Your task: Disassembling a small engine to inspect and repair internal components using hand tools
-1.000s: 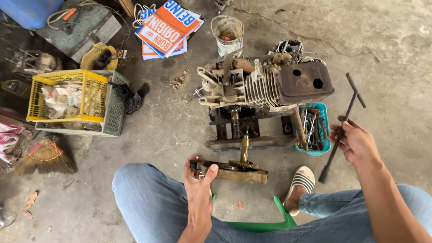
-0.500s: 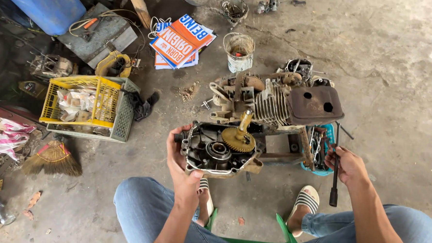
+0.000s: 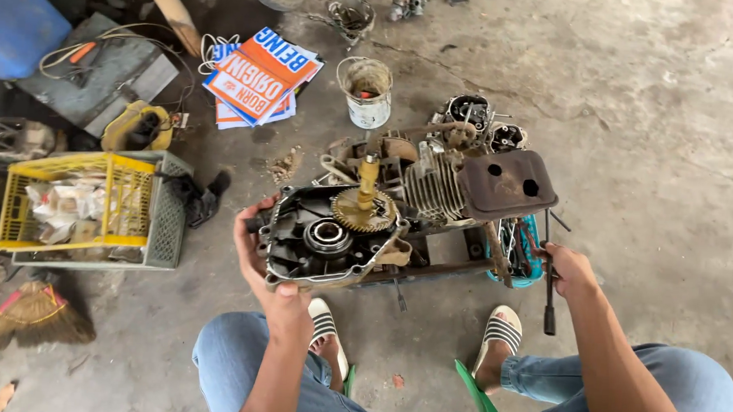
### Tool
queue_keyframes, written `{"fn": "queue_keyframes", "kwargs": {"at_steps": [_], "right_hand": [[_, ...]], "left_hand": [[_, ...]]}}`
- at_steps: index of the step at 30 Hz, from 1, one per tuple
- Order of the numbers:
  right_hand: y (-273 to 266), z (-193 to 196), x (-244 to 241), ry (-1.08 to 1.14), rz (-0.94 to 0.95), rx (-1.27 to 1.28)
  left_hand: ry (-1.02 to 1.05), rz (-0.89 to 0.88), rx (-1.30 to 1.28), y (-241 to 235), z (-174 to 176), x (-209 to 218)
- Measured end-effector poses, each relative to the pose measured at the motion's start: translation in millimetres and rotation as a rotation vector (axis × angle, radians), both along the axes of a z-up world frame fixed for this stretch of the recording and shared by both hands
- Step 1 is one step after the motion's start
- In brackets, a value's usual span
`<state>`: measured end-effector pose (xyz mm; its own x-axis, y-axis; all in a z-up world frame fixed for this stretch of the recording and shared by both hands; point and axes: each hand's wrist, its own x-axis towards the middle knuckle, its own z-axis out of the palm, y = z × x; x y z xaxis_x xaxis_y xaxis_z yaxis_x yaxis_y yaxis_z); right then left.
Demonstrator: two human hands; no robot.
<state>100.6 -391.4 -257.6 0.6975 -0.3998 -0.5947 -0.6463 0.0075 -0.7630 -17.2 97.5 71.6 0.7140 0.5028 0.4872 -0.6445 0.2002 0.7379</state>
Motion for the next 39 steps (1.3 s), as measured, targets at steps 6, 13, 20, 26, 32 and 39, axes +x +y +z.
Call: {"fn": "queue_keyframes", "kwargs": {"at_steps": [6,13,20,26,32,39], "right_hand": [[-20.3,-109.6,2.4,0.232,-0.083,0.086],[-47.3,-227.3,29.0,0.142,-0.093,0.127],[-31.3,-118.4,36.3,0.191,-0.002,0.074],[-25.8,-55.2,28.4,0.199,0.041,0.013],[-0.1,49.4,15.4,0.183,0.109,-0.039],[170.9,244.3,-96.5,0.055,1.032,0.095]], "left_hand": [[0.166,0.054,0.199,5.2,21.5,2.5],[0.050,-0.037,0.107,7.7,5.9,16.9],[0.064,-0.016,0.139,14.4,1.6,24.0],[0.201,0.093,0.240,10.5,6.0,20.7],[0.147,0.111,0.237,0.4,16.5,16.2],[0.190,0.105,0.234,-1.1,22.2,5.4]]}}
